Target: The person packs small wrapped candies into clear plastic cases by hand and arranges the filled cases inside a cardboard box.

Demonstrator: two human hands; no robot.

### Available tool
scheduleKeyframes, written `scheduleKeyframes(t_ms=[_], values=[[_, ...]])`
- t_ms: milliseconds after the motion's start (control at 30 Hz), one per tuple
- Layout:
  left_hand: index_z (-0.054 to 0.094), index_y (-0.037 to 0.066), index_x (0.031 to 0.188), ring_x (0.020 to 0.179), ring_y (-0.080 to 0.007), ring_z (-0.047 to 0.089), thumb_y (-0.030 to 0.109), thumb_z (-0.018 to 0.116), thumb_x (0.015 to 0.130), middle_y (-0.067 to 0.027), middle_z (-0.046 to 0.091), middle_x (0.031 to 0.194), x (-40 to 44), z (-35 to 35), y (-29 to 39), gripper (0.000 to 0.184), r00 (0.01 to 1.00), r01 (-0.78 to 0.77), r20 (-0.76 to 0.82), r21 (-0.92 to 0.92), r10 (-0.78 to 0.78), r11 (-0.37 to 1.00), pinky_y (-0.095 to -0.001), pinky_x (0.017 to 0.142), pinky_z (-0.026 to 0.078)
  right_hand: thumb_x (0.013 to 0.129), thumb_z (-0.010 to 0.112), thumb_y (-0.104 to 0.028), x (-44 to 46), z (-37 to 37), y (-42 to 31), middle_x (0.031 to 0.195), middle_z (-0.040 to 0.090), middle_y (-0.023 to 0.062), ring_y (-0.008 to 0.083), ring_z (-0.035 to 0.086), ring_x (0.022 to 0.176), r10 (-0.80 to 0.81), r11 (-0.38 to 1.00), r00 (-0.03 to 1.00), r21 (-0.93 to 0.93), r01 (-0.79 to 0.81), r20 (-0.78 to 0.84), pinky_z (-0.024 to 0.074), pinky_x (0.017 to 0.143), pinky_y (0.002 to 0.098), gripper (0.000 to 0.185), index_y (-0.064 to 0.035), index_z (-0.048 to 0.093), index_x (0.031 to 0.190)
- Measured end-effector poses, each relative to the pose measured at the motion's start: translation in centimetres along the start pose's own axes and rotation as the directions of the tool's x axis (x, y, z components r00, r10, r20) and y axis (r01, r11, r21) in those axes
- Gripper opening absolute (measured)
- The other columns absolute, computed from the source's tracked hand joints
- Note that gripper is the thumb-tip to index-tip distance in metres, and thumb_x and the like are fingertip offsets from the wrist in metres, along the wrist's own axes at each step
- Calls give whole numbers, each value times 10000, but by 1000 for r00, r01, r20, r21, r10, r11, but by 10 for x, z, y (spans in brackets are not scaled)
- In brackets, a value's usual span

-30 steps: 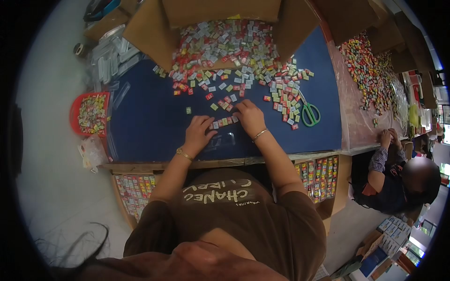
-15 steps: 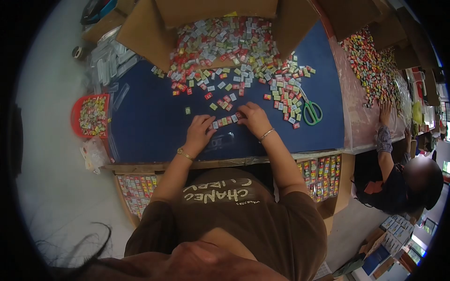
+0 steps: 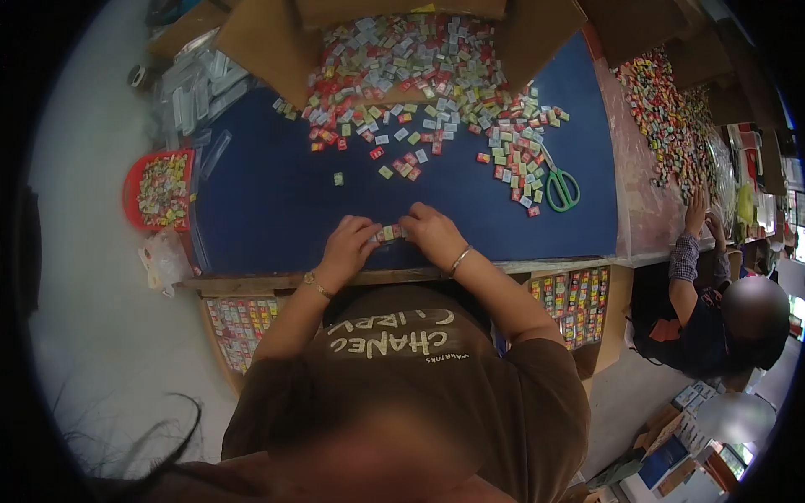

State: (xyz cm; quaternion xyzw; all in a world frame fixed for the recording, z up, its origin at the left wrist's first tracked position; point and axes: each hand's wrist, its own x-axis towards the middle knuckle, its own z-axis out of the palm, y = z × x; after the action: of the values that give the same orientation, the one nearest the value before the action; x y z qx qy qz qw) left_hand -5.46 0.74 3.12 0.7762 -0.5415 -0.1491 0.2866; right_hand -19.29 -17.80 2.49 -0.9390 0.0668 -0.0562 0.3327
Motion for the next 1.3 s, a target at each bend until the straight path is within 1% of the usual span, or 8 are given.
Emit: scheduleKeyframes(t_ms=[333, 467, 533, 733, 867, 1033, 1100, 1300], values=[[668, 58, 1076, 1048, -258, 574, 103, 772, 724, -60, 609, 1150, -44, 2, -13, 370, 979, 14, -204, 142, 15, 990, -358, 850, 516, 685, 780, -95, -14, 2, -9, 1070, 593, 82, 279, 600, 959, 21, 989, 999, -144, -28, -48, 529, 796, 377, 333, -77, 627, 980], [658, 65, 1082, 1062, -264, 571, 144, 796, 701, -61, 606, 1153, -45, 6, -7, 412, 983, 108, -153, 55, -99, 993, -365, 855, 512, 641, 801, -112, -4, 2, -9, 1067, 595, 73, 280, 563, 1014, -156, 980, 986, -136, 146, -65, 499, 864, 388, 376, -79, 616, 967], [656, 66, 1087, 1072, -263, 570, 151, 803, 694, -61, 604, 1156, -44, 9, -9, 428, 988, 136, -90, 78, -129, 988, -364, 862, 511, 613, 808, -109, -5, 7, -3, 1066, 598, 70, 299, 547, 1042, -150, 981, 987, -118, 157, 61, 475, 905, 398, 398, -72, 607, 955], [677, 72, 1055, 1075, -271, 579, 190, 765, 763, -68, 615, 1141, -50, -1, -27, 327, 993, 59, -95, -175, -77, 983, -379, 873, 513, 625, 796, -75, -36, -5, 0, 1049, 604, 86, 303, 562, 999, -56, 997, 997, -46, 58, 56, 483, 854, 394, 324, -61, 614, 893], [666, 58, 1053, 1022, -314, 596, 102, 672, 828, -106, 627, 1101, -18, -85, -123, 229, 818, 347, -538, 175, -205, 922, -399, 881, 509, 698, 766, -39, -38, 0, 12, 944, 628, 113, 311, 590, 900, 113, 988, 971, 124, -88, -210, 493, 803, 391, 184, -37, 620, 811], [652, 39, 1089, 1068, -346, 576, 67, 667, 822, -140, 623, 1119, 6, -179, -270, 269, 694, 470, -717, 520, 64, 713, -427, 921, 490, 748, 733, -17, -42, 14, 26, 888, 634, 112, 309, 600, 849, 144, 989, 940, 78, -125, -311, 492, 765, 387, 121, -29, 617, 781], [690, 52, 1023, 1017, -334, 596, 69, 657, 824, -126, 646, 1044, 11, -192, -283, 202, 779, 622, -405, 408, -478, 668, -439, 868, 512, 747, 731, -13, -41, 16, 24, 892, 636, 105, 304, 600, 852, 146, 989, 936, 34, -143, -320, 489, 743, 383, 120, -30, 617, 781], [696, 49, 946, 888, -303, 612, 46, 630, 814, -83, 642, 946, -26, -111, -194, 147, 855, 341, -503, 362, -126, 868, -400, 754, 533, 744, 739, -10, -38, 9, 22, 909, 645, 110, 295, 616, 852, 179, 984, 953, 19, -179, -246, 502, 733, 376, 128, -28, 623, 796]])
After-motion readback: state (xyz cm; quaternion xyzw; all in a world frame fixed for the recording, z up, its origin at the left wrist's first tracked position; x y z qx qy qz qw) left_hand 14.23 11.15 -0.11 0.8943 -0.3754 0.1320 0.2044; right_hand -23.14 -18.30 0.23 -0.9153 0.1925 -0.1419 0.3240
